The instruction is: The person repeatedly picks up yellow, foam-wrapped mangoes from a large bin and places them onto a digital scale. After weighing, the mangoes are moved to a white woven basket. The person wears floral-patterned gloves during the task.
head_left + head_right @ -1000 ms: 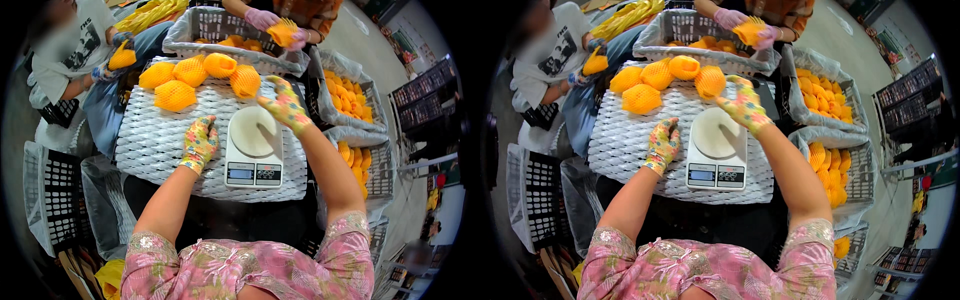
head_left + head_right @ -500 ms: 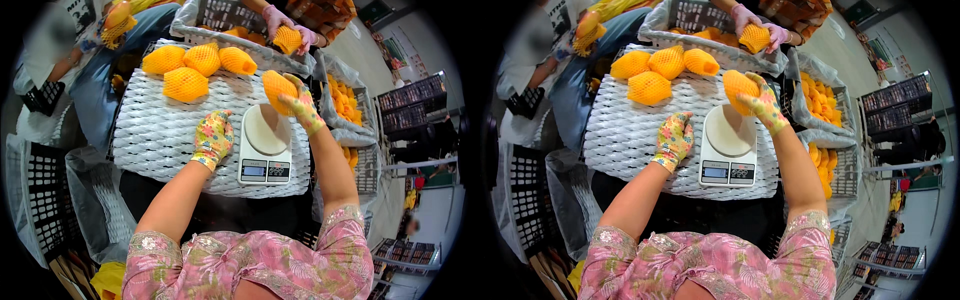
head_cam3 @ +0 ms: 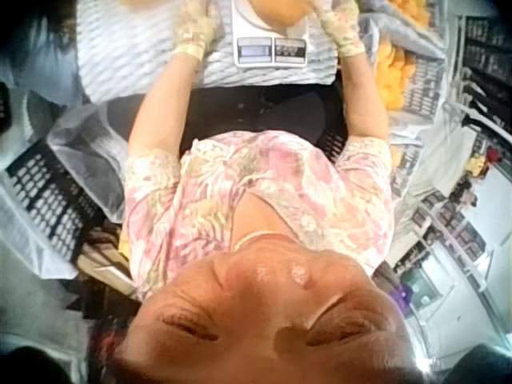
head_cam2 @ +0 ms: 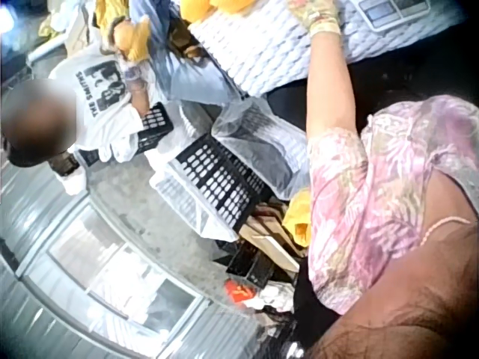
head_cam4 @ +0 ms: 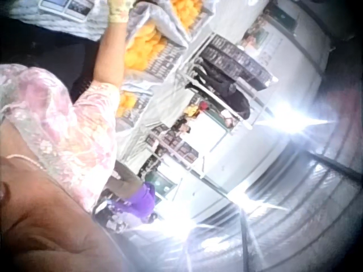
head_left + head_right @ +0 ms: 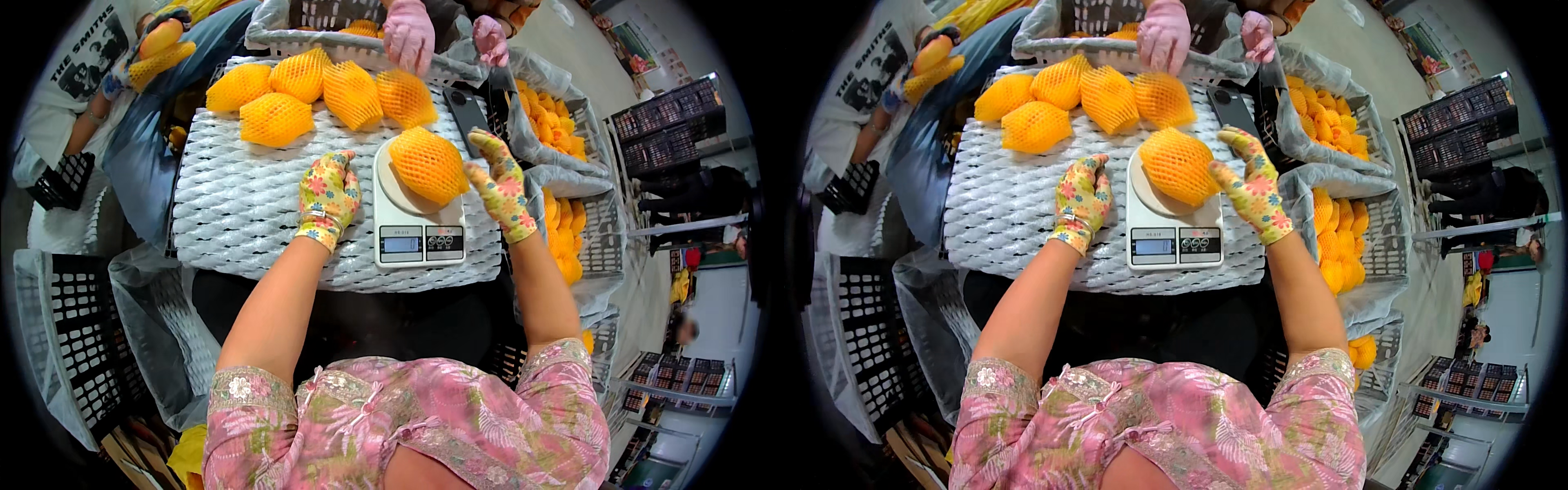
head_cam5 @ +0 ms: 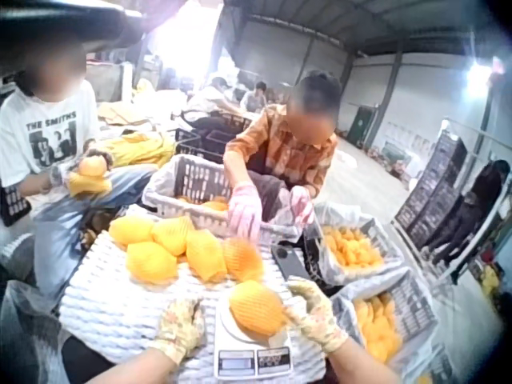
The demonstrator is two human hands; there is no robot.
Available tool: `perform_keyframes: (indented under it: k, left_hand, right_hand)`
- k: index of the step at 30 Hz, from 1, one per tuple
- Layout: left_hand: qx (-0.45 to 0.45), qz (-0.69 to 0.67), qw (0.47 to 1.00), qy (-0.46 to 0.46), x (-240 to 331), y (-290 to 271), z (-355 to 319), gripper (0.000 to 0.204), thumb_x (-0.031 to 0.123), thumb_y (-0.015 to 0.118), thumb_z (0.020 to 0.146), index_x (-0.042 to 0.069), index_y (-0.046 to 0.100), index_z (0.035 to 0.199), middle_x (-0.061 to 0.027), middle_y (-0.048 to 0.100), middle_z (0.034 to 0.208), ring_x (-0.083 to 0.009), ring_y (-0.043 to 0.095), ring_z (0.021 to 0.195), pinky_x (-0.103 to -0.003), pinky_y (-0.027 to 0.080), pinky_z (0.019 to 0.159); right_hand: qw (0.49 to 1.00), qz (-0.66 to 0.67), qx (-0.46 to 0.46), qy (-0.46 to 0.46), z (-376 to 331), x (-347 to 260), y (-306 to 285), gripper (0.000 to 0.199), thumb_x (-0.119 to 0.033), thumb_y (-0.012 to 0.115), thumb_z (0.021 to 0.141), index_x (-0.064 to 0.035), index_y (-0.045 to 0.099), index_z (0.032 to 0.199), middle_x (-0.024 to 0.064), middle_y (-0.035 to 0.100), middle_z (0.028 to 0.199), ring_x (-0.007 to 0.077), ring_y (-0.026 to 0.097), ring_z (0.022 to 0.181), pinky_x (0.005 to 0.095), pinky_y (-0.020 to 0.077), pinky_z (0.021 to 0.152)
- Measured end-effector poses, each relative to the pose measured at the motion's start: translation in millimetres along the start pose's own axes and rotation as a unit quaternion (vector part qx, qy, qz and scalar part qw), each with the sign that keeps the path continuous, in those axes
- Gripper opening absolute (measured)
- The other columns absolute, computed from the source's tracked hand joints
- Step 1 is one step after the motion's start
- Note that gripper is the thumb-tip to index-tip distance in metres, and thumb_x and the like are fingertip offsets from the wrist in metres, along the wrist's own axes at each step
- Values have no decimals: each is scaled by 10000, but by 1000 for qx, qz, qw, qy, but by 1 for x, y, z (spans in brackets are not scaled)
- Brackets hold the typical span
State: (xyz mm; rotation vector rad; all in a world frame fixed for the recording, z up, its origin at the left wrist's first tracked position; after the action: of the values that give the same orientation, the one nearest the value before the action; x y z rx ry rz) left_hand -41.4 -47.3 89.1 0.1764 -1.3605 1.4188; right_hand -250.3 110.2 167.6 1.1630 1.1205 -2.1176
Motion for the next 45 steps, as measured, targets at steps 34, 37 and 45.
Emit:
perform_keyframes:
  k: [34, 37, 45]
  left_hand:
    - [-15, 27, 1000, 4, 0, 8, -1, 326, 74, 569, 797, 79, 622, 1119, -127, 623, 972, -312, 584, 956, -404, 465, 861]
    - [-8, 40, 999, 36, 9, 7, 1, 329, 75, 544, 793, 47, 620, 1111, -149, 619, 950, -332, 585, 932, -408, 465, 856]
    - [-5, 47, 997, 59, -7, 21, 4, 360, -10, 504, 809, 6, 602, 1155, -170, 636, 1053, -292, 619, 978, -385, 481, 881]
  right_hand:
    - [875, -467, -117, -49, 22, -66, 64, 750, -461, 729, 704, -93, 487, 1311, 216, 476, 1320, 358, 487, 1213, 405, 410, 1003]
    - [867, -439, -228, 63, 21, -51, 67, 673, -411, 701, 707, -107, 517, 1278, 189, 528, 1247, 332, 546, 1136, 407, 450, 950]
    - [996, -61, -62, -3, 2, 7, 0, 871, -379, 792, 609, -80, 429, 1342, 177, 526, 1236, 308, 546, 1141, 381, 425, 993]
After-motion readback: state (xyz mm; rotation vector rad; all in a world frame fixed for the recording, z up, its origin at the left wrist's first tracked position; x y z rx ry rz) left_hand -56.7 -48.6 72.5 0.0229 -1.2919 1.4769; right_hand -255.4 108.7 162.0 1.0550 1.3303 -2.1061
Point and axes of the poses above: each hand's wrist, its own z-axis towards the middle knuckle, its own y-axis out of the palm, x = y × z, the point moved 7 cm from there along z, towards the middle knuckle
